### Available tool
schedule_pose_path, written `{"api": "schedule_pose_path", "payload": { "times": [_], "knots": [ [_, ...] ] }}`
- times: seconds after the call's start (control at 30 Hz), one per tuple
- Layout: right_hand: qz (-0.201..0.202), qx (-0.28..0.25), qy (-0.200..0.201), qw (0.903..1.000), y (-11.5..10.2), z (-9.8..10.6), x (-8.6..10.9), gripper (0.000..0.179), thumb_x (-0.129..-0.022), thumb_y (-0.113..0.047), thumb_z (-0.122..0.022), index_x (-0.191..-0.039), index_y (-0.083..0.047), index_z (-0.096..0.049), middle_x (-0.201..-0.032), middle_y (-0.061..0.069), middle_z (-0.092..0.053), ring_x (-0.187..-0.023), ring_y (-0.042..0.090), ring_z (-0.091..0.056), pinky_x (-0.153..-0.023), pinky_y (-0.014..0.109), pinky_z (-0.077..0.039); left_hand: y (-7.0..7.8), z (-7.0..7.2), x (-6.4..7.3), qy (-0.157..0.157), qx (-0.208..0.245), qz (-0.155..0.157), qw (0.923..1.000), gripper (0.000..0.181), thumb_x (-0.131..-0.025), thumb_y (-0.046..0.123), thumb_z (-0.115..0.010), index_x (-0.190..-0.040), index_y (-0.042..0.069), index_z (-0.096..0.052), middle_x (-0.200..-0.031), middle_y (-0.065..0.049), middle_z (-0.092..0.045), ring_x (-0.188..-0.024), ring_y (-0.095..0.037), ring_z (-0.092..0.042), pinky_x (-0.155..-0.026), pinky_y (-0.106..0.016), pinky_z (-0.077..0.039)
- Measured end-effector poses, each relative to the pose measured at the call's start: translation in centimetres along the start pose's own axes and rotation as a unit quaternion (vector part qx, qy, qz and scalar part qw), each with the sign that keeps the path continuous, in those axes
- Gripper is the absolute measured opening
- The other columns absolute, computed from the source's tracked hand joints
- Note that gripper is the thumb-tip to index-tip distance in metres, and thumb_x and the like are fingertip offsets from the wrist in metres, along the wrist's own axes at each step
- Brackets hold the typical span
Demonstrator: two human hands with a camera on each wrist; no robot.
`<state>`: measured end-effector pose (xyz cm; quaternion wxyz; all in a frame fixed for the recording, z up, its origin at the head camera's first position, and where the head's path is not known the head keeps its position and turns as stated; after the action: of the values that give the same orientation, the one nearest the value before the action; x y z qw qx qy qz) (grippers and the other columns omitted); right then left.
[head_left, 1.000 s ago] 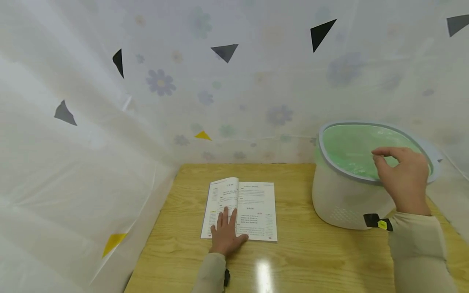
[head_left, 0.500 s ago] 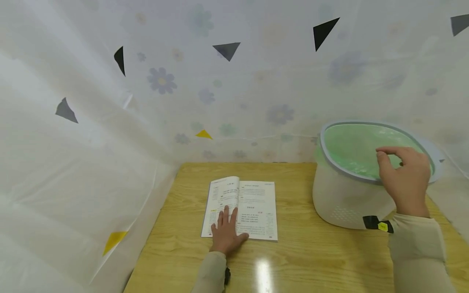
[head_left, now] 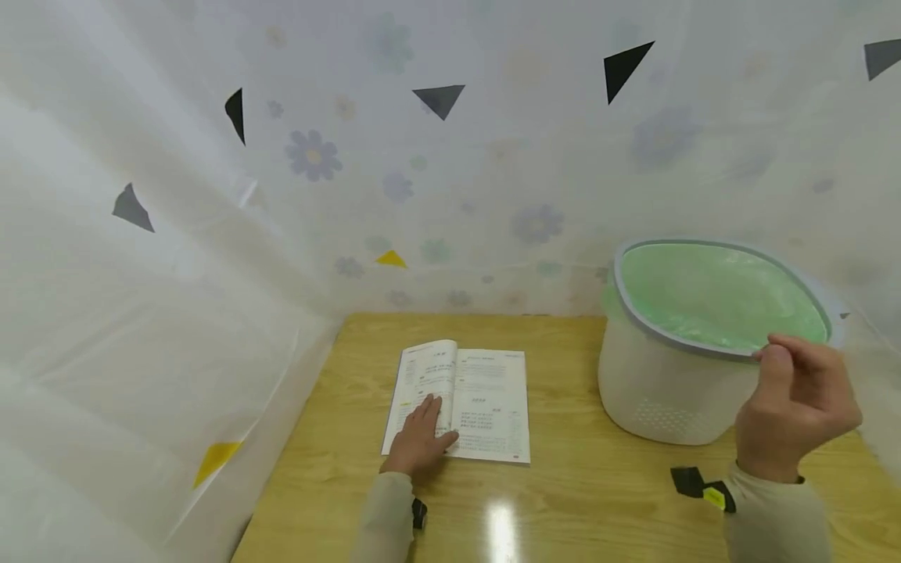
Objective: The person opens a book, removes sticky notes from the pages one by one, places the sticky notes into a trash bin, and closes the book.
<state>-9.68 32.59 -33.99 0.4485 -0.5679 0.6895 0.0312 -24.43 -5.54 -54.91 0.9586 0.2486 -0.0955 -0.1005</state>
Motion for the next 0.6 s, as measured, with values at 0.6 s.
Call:
{"api": "schedule_pose_path", "payload": {
  "times": [0.6],
  "knots": [
    [-0.277,0.276,-0.554,0.7347,9.5,0.3,23.0,0.014,-0.093,-0.008,-0.066,-0.104,-0.013,-0.073,-0.102,-0.006,-0.07,-0.092,0.006,-0.06,-0.075,0.022,-0.05,-2.2,0.4,1.1,0.12,0.056,0.137,0.9816,0.066,-0.095,0.044,-0.057,-0.148,0.007,-0.043,-0.155,-0.027,-0.035,-0.139,-0.052,-0.035,-0.106,-0.071,-0.034]
  ]
}}
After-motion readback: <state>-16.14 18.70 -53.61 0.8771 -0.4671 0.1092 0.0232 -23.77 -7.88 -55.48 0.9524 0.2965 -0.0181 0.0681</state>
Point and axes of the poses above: each hand's wrist, its own x-axis away from the middle knuckle, its own z-axis out of the back of the hand, y = z × x, the point moved 4 cm from there along -x, towards the middle knuckle
